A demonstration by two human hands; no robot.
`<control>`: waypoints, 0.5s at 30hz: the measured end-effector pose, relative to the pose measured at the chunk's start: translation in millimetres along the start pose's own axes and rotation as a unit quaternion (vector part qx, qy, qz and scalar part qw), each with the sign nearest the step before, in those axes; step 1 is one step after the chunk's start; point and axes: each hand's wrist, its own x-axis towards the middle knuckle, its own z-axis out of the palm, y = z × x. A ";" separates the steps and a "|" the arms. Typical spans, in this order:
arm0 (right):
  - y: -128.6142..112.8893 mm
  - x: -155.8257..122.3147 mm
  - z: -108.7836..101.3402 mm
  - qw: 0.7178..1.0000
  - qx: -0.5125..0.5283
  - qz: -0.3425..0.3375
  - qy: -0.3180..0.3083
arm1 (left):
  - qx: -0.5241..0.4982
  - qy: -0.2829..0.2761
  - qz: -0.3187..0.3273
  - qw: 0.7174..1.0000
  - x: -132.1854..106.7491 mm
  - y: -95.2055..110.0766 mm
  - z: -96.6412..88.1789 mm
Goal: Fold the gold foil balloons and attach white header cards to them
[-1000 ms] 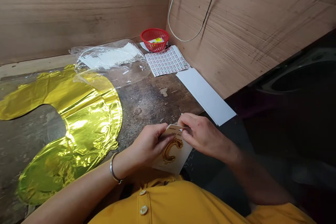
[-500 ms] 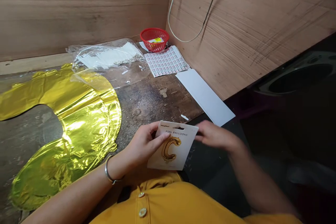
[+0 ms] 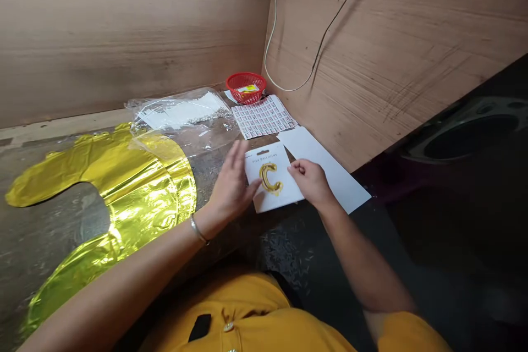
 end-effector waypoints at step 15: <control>87.0 -0.6 -62.9 0.949 -0.301 0.028 -0.089 | 0.208 -0.234 0.121 0.942 29.1 -9.3 37.2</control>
